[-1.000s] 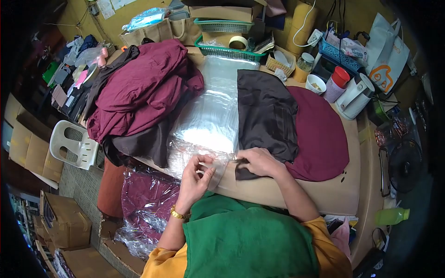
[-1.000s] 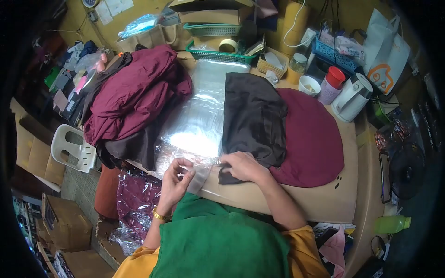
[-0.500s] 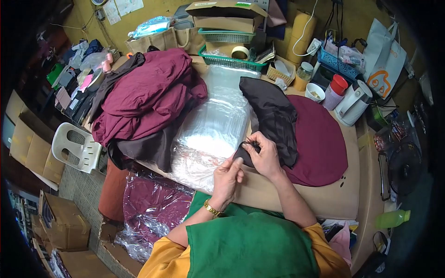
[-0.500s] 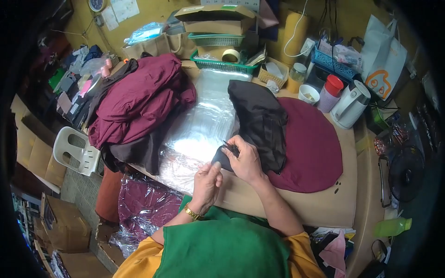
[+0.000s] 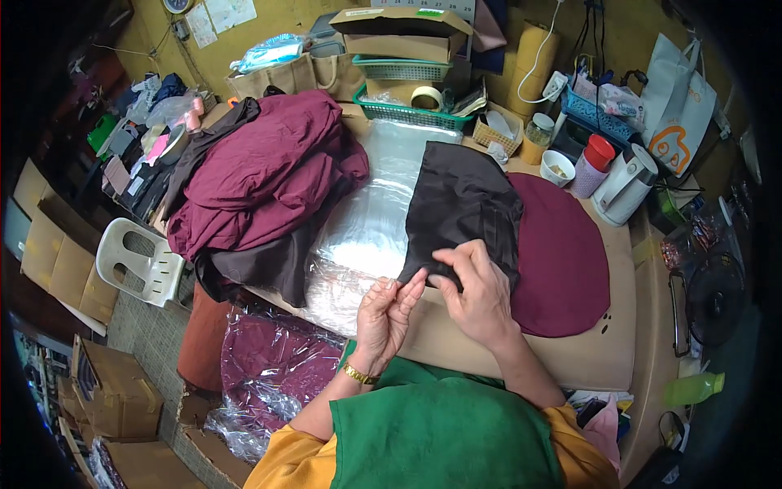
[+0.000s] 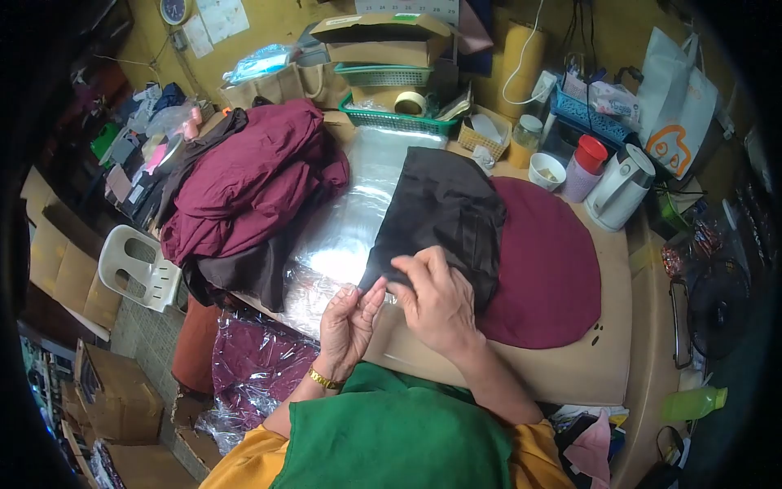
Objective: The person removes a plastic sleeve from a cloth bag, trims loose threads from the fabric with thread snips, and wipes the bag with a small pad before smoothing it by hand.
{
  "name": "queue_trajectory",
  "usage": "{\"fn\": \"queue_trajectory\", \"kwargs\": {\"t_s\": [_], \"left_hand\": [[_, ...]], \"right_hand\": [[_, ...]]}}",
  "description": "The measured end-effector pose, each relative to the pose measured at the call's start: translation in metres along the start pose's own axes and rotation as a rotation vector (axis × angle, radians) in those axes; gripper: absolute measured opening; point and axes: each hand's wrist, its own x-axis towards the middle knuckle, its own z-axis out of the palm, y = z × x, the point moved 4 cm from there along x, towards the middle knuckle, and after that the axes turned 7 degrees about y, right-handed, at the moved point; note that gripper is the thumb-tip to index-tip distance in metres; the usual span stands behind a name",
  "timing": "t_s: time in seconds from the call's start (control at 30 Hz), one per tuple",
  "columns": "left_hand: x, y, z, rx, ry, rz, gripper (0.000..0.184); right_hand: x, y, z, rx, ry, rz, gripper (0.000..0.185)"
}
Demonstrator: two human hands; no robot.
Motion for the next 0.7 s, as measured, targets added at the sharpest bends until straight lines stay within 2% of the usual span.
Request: {"fn": "queue_trajectory", "kwargs": {"t_s": [0.03, 0.1, 0.13, 0.33, 0.47, 0.63, 0.7], "left_hand": [[-0.001, 0.001, -0.002, 0.001, 0.0, 0.0, 0.007], [-0.003, 0.0, -0.005, -0.005, -0.055, -0.014, 0.007], [-0.003, 0.0, -0.003, -0.006, -0.057, -0.015, 0.007], [-0.009, 0.001, 0.01, 0.07, -0.13, 0.014, 0.004], [-0.011, 0.002, 0.015, 0.105, -0.157, 0.023, 0.009], [-0.017, -0.002, 0.015, 0.103, -0.145, 0.027, 0.006], [-0.021, -0.002, 0.019, 0.145, -0.228, 0.038, 0.009]], "right_hand": [[-0.001, -0.006, -0.004, 0.0, 0.0, 0.0, 0.032], [-0.003, -0.019, -0.008, -0.073, -0.023, -0.135, 0.033], [-0.002, -0.026, -0.008, -0.07, 0.043, -0.185, 0.03], [-0.009, -0.035, -0.005, -0.186, 0.099, -0.349, 0.024], [-0.012, -0.035, -0.002, -0.26, 0.14, -0.454, 0.017], [-0.014, -0.031, 0.001, -0.216, 0.145, -0.406, 0.017], [-0.014, -0.029, 0.0, -0.164, 0.149, -0.368, 0.02]]}}
